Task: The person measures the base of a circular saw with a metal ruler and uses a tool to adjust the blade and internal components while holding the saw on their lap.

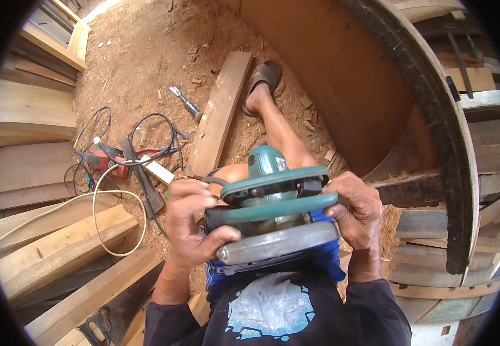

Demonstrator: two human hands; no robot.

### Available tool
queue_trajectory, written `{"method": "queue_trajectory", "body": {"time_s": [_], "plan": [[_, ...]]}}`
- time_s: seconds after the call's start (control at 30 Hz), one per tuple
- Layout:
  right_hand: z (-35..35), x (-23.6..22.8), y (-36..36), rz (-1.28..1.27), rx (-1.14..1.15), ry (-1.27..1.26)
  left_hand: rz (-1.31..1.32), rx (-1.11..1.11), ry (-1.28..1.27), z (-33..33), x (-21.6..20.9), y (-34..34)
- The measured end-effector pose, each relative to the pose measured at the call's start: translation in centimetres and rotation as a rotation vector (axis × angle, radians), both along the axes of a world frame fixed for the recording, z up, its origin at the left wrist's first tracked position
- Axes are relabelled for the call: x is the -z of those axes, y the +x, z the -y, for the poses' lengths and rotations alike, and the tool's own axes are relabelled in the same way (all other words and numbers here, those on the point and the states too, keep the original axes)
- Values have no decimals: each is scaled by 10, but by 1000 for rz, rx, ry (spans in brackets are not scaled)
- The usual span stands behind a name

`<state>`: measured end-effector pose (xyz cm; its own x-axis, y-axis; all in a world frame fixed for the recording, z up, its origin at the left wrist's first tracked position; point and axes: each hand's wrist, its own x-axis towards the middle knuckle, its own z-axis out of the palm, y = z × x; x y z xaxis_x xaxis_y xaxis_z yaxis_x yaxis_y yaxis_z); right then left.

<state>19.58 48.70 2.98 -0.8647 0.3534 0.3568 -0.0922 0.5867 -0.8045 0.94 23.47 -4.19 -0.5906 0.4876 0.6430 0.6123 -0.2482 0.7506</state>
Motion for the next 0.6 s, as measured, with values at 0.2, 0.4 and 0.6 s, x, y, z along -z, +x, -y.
{"method": "queue_trajectory", "body": {"time_s": [0.2,0.4,0.6], "plan": [[7,-13,12,-14,-161,116,-215,441,-381,-28,-69,-32],[16,-10,16,-46,-96,114,-13,632,-662,-49,-79,-41],[6,-6,13,33,-75,-28,30,713,-678,-51,-74,-45]]}}
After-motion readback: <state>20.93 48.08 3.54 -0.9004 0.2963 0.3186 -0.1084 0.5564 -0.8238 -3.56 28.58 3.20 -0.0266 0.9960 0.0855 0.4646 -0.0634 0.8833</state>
